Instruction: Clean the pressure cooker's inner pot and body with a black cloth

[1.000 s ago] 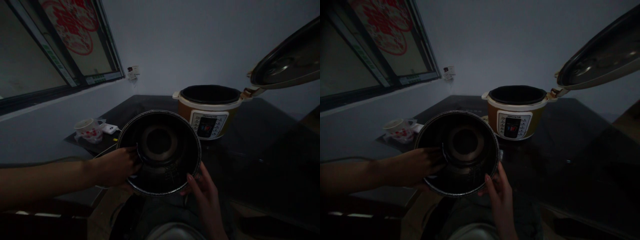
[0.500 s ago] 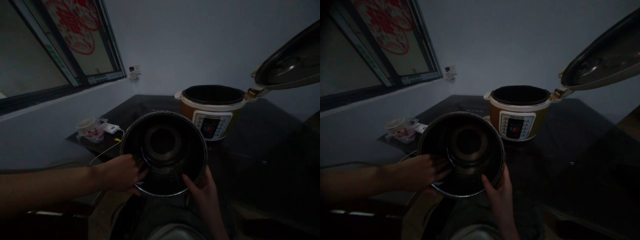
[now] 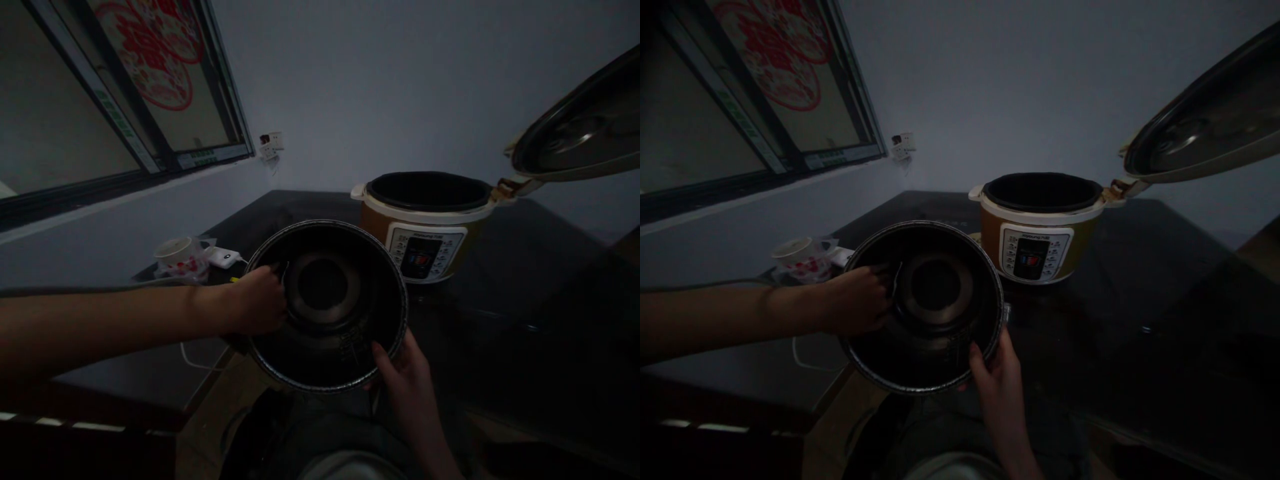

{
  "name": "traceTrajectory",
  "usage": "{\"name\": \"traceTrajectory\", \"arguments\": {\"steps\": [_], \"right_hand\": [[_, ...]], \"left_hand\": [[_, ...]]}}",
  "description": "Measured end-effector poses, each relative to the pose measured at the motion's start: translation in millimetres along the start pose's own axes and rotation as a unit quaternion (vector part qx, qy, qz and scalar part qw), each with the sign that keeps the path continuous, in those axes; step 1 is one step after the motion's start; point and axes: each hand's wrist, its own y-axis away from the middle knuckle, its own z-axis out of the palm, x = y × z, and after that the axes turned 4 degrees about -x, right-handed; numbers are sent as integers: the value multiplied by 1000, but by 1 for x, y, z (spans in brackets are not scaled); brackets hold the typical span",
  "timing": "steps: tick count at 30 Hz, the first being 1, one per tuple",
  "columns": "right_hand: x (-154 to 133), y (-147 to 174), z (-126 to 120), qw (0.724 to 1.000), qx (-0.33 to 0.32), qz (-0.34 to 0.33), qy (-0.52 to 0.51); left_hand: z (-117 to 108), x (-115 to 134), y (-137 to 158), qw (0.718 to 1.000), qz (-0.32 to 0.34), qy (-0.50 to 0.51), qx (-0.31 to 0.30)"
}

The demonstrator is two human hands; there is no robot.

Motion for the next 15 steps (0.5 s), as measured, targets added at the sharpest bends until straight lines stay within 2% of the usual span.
{"name": "traceTrajectory", "arguments": {"steps": [2,5,10,15], "right_hand": [[1,0,1,1000,-3,-1,-6],[3,0,1,1000,-9,2,-20],[6,-1,1,1000,-11,2,-17],[7,-1,1,1000,3,-5,-1]], "left_hand": [[9,-2,-7,1000,5,-26,-1],[18,-2,-14,998,-18,-45,33],[8,-7,-20,991,-46,-123,12],[8,-20,-33,991,-39,-110,66]]}}
